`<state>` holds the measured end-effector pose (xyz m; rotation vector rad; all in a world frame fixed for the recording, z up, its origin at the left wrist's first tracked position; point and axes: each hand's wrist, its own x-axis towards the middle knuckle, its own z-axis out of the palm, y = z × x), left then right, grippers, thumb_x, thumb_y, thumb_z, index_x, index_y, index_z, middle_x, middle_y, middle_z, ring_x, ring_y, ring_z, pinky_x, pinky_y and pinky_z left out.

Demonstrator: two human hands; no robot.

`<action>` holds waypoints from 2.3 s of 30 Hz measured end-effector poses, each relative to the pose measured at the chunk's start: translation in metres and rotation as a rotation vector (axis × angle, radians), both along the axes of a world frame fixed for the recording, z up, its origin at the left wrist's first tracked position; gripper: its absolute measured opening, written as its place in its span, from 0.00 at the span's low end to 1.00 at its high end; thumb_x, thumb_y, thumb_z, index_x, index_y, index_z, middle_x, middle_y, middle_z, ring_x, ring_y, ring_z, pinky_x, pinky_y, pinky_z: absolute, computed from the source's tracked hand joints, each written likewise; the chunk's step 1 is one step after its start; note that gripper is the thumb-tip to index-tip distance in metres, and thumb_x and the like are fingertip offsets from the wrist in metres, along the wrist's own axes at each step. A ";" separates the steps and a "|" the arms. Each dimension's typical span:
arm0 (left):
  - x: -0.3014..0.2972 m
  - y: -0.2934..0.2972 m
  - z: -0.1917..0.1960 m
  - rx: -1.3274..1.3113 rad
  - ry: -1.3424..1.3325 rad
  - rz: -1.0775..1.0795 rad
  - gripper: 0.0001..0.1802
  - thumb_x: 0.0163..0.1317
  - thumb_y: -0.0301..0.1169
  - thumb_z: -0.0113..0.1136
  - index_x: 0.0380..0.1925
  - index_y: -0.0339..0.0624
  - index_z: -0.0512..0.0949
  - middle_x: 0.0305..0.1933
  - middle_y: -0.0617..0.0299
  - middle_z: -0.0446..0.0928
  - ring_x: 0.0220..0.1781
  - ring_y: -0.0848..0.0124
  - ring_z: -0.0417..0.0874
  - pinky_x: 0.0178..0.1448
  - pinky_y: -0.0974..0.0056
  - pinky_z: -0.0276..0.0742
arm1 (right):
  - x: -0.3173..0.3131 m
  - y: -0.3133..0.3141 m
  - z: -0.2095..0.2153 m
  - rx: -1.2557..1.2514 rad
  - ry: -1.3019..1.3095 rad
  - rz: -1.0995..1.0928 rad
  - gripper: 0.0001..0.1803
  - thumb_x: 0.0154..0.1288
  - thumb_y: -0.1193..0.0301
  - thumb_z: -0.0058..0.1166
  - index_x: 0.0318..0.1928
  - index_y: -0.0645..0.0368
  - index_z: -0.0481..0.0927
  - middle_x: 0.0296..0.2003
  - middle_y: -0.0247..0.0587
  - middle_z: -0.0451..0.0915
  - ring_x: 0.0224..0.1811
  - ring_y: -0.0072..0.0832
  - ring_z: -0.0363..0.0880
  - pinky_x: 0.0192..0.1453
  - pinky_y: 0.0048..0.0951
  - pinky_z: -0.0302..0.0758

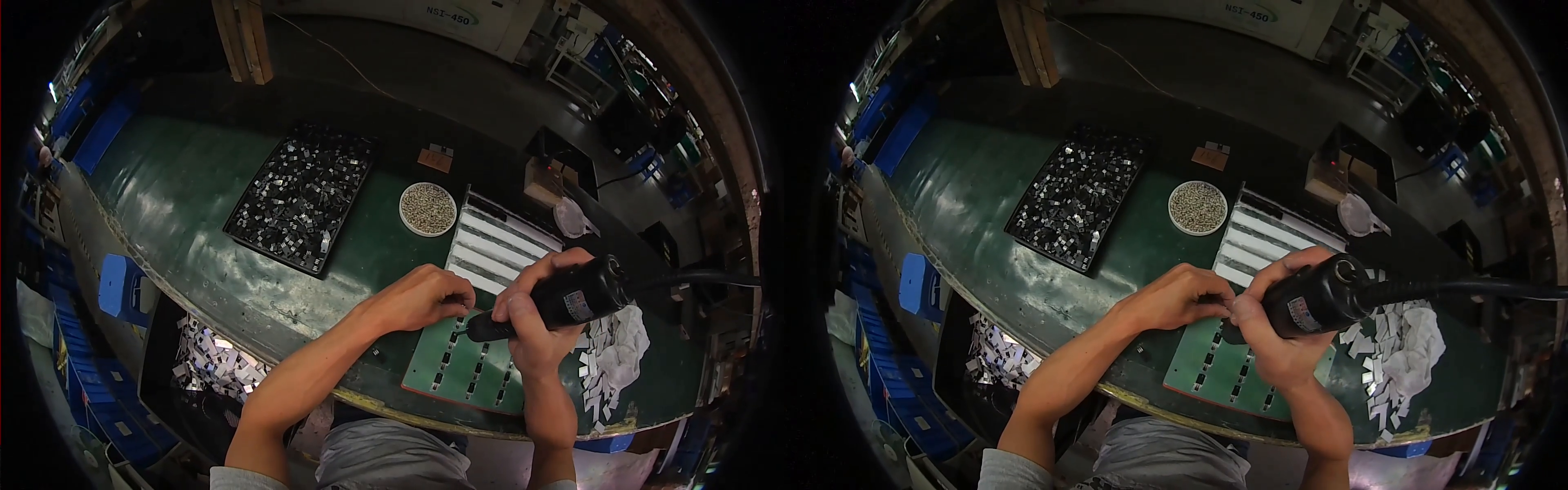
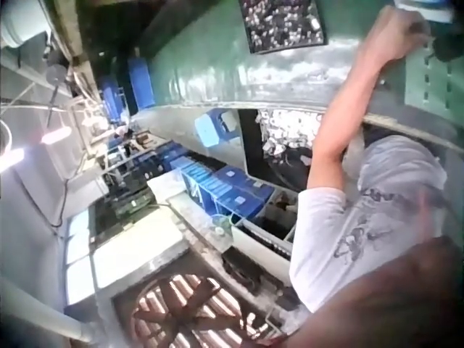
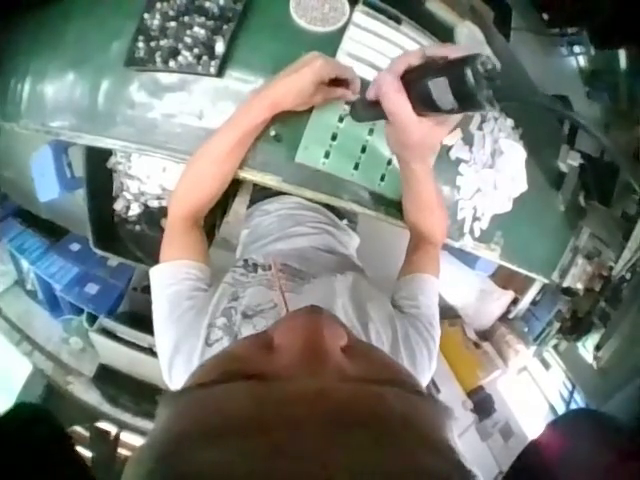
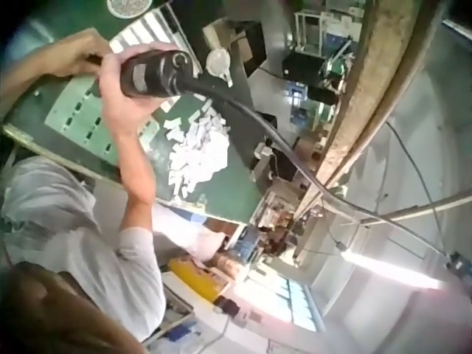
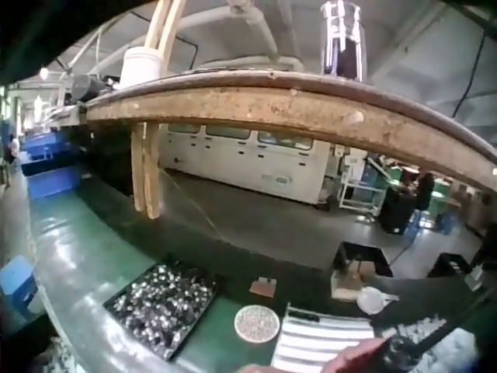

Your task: The person assembles small metal plates and electronic components into a green template, fastening them with screws using an electric screwdriver.

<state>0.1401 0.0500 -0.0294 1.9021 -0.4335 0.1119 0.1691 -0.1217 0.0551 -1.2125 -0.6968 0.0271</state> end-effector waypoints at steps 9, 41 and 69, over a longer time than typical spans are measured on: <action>0.002 -0.002 -0.006 -0.028 -0.033 -0.030 0.08 0.55 0.21 0.69 0.36 0.35 0.82 0.33 0.51 0.84 0.36 0.54 0.85 0.40 0.56 0.79 | -0.009 -0.007 -0.006 -0.076 -0.158 -0.007 0.33 0.53 0.86 0.66 0.55 0.58 0.62 0.29 0.43 0.81 0.29 0.23 0.77 0.34 0.23 0.75; 0.000 -0.002 0.004 -0.045 0.182 -0.127 0.15 0.63 0.21 0.66 0.50 0.35 0.85 0.46 0.49 0.88 0.49 0.57 0.90 0.53 0.59 0.84 | 0.008 -0.024 0.017 0.330 -0.119 -0.090 0.30 0.61 0.83 0.55 0.62 0.56 0.61 0.38 0.49 0.74 0.26 0.28 0.78 0.30 0.33 0.84; 0.001 -0.011 -0.003 -0.013 0.075 -0.035 0.08 0.65 0.26 0.67 0.42 0.34 0.84 0.38 0.52 0.87 0.40 0.60 0.90 0.45 0.61 0.84 | 0.025 -0.029 0.012 0.030 0.006 -0.226 0.28 0.60 0.84 0.60 0.60 0.62 0.65 0.36 0.47 0.79 0.25 0.23 0.78 0.29 0.24 0.79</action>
